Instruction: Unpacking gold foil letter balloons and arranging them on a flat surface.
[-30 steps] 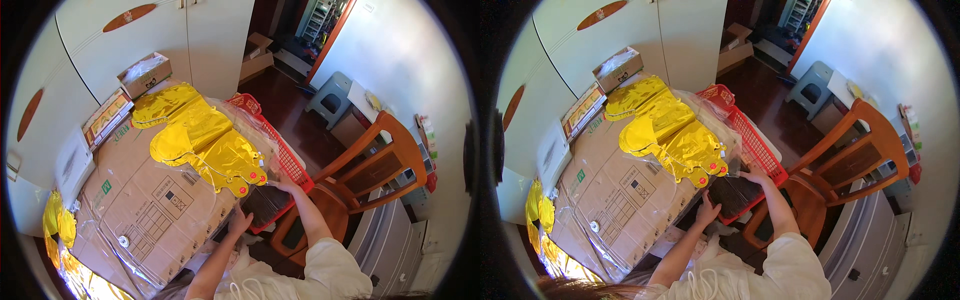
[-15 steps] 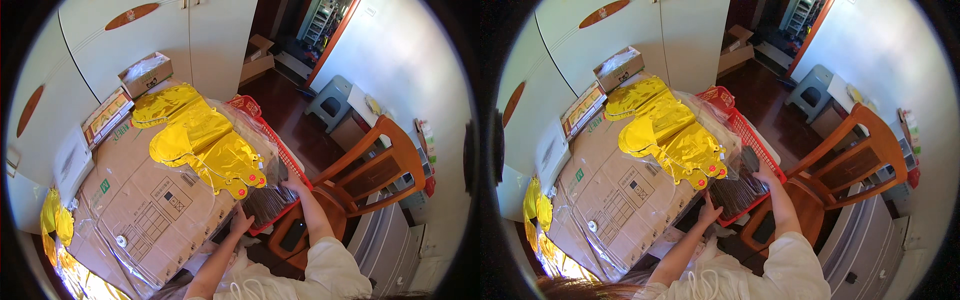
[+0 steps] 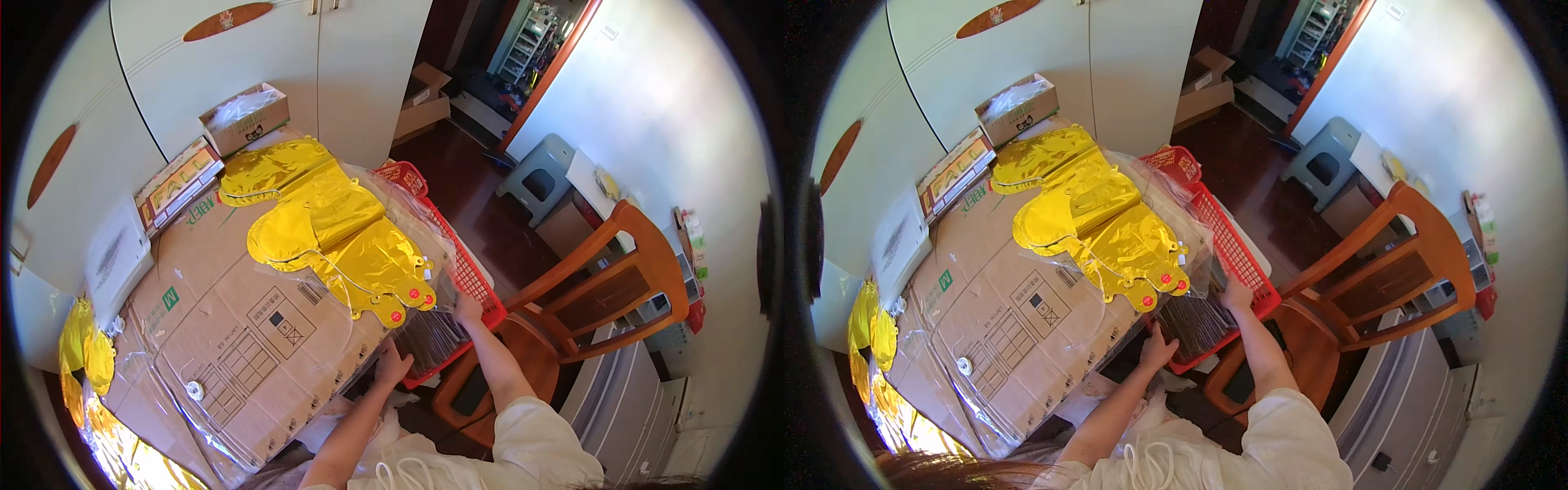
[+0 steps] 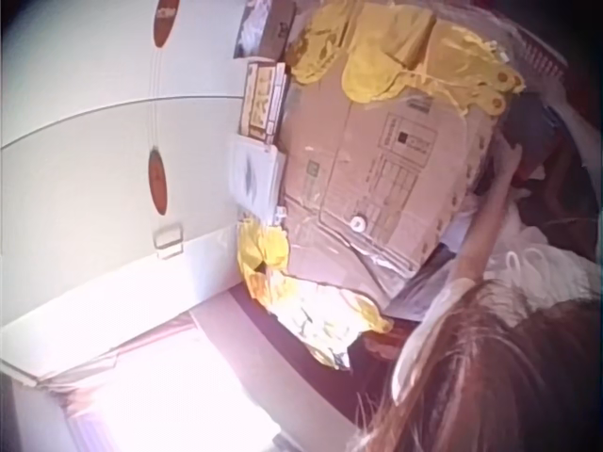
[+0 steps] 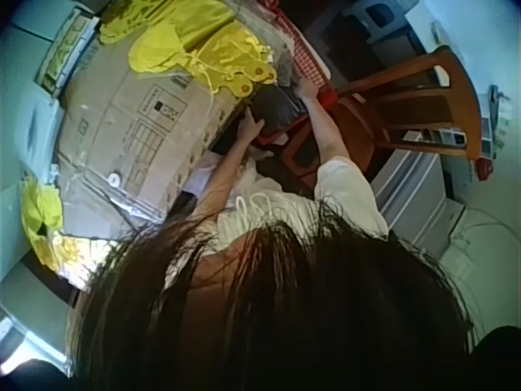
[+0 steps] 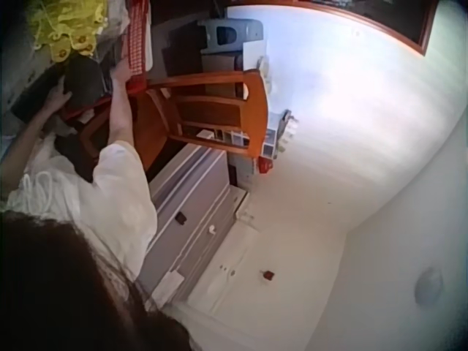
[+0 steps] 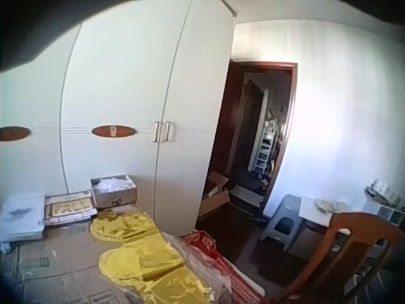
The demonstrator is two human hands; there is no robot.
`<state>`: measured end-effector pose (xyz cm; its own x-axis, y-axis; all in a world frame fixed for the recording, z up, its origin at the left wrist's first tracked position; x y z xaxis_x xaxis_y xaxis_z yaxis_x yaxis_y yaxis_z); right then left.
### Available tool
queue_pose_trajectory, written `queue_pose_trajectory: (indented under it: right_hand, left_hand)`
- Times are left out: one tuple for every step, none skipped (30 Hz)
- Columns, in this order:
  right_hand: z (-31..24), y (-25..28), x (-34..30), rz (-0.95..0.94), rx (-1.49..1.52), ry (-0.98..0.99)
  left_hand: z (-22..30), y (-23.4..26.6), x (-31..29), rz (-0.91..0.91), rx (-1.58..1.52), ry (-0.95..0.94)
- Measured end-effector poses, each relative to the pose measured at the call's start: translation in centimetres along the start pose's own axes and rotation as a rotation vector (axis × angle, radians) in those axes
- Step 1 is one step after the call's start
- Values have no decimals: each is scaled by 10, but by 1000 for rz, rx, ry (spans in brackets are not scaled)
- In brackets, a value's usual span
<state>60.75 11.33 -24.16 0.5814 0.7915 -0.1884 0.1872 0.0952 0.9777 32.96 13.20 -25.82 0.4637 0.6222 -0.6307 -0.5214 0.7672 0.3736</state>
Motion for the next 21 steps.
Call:
queue_pose_trajectory:
  right_hand:
    - [-1,-1,2,-18,-8,27]
    - [0,-1,3,-35,-16,54]
    - [2,-1,4,-53,-25,81]
    - [1,3,5,-45,-27,90]
    - [1,7,5,-37,-30,99]
    - [1,12,5,-29,-32,108]
    - [8,15,7,-8,-31,85]
    - [21,15,8,12,-28,55]
    - [33,15,8,31,-24,26]
    - [34,19,8,-27,36,-82]
    - [36,26,8,-36,61,-89]
    - [37,32,9,-47,86,-95]
    - [42,38,7,-58,105,-107]
    - [50,36,2,62,-4,-45]
    - [62,37,4,178,47,-55]
    - [61,37,5,283,107,-51]
    - [61,38,2,389,168,-49]
    - [57,39,-2,443,88,43]
    - [38,41,-8,490,24,151]
    - [19,46,-16,539,-41,261]
    - [4,44,-28,518,-28,333]
  left_hand:
    - [0,1,-2,-5,2,16]
    - [1,2,-4,-10,5,31]
    - [2,4,-5,-17,24,37]
    - [2,5,-4,-20,38,45]
    - [2,6,-3,-23,51,53]
    - [2,6,-2,-41,62,71]
    - [7,6,-4,-64,75,84]
    - [10,5,-7,-91,94,97]
    - [15,3,-12,-116,105,94]
    - [15,6,-16,-120,107,108]
    - [15,7,-16,-129,105,113]
    - [12,8,-13,-123,93,91]
    - [5,0,-8,-125,78,67]
    - [5,-7,-5,-141,72,34]
    - [6,-13,0,-153,60,8]
    - [5,-14,2,-155,48,0]
    - [2,-15,1,-158,35,-11]
    - [1,-18,-1,-128,43,-31]
    - [-3,-14,-4,-83,50,-35]
    - [-7,-9,-9,-37,55,-40]
    - [-6,-3,-22,-80,28,-69]
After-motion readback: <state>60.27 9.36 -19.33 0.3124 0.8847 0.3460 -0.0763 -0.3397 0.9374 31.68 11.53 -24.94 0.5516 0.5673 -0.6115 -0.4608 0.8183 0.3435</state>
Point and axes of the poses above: each hand's wrist, its own x-axis towards the middle knuckle, its own y-axis out of the back of the hand, z = x × y, the point moved 5 cm from there along x, towards the middle knuckle, and after that the axes turned 10 degrees about y, right-handed, at the moved point
